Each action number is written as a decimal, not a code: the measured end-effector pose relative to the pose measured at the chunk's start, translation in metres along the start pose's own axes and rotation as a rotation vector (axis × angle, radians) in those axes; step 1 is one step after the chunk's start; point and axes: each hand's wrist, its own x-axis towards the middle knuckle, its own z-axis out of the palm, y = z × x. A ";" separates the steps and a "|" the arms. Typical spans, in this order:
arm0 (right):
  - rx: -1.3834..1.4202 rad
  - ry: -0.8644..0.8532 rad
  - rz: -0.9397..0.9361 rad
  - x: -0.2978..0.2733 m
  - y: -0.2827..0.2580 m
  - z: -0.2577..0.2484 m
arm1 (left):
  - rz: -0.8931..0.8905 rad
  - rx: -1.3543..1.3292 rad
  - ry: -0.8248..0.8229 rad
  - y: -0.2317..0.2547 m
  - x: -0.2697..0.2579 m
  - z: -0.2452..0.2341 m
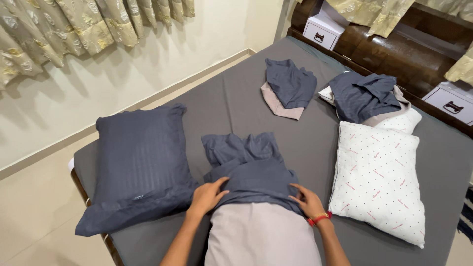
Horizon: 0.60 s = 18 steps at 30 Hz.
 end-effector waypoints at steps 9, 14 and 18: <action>0.114 0.239 -0.348 0.022 0.013 0.040 | 0.493 -0.274 -0.058 -0.020 0.024 0.033; 0.204 0.145 -0.133 0.010 -0.016 0.026 | 0.105 -0.398 -0.193 -0.019 0.015 0.011; 0.277 -0.093 -0.228 -0.016 -0.012 0.009 | 0.365 -0.330 0.165 -0.030 0.019 0.021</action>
